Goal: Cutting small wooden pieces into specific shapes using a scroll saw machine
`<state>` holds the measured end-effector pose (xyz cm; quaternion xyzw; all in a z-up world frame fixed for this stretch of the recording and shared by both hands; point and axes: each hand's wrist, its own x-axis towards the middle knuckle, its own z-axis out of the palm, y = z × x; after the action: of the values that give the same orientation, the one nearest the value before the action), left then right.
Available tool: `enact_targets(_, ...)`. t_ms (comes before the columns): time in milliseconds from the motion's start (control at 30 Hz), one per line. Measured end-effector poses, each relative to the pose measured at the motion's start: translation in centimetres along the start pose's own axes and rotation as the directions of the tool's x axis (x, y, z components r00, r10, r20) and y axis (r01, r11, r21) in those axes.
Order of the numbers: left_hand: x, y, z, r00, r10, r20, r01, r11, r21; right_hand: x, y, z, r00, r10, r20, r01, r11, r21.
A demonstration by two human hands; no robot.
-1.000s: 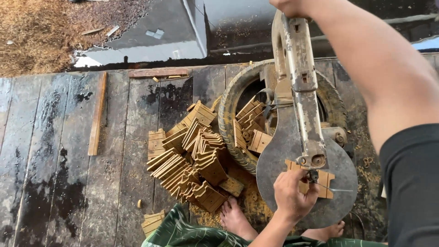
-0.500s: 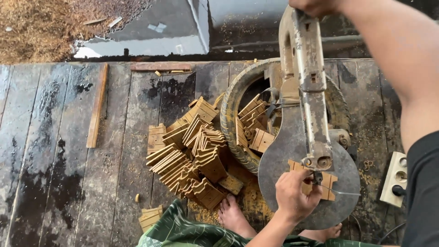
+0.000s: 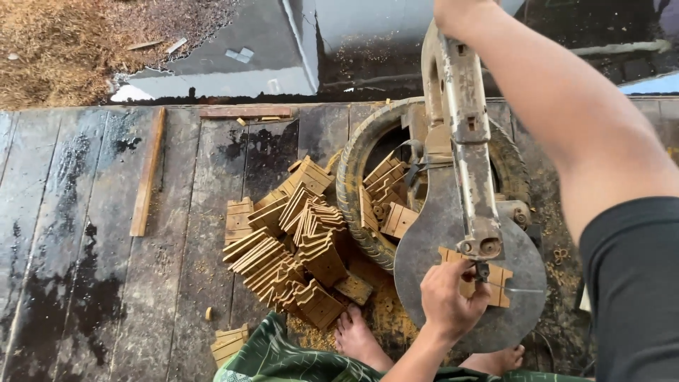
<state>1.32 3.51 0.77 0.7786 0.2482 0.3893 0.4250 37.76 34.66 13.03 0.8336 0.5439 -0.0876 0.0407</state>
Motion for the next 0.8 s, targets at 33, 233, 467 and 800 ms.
enact_targets(33,0.1,0.2,0.2,1.000,-0.001,-0.007,0.001,1.000,-0.013,-1.5,1.4,1.0,1.000,0.004,0.002,-0.004,1.000,0.008)
enact_targets(233,0.5,0.4,0.1,1.000,-0.002,-0.012,0.002,1.000,-0.018,-4.3,2.3,-2.8,0.970,-0.242,-0.023,0.242,0.956,0.163)
enact_targets(467,0.6,0.3,0.1,1.000,-0.006,-0.004,0.006,1.000,-0.029,2.7,6.3,5.4,0.794,-0.552,-0.256,0.298,0.719,-0.627)
enact_targets(800,0.4,0.3,0.3,0.999,0.001,-0.039,-0.002,1.000,-0.027,-0.9,6.6,2.1,0.647,-0.664,-0.375,0.154,0.595,-0.789)
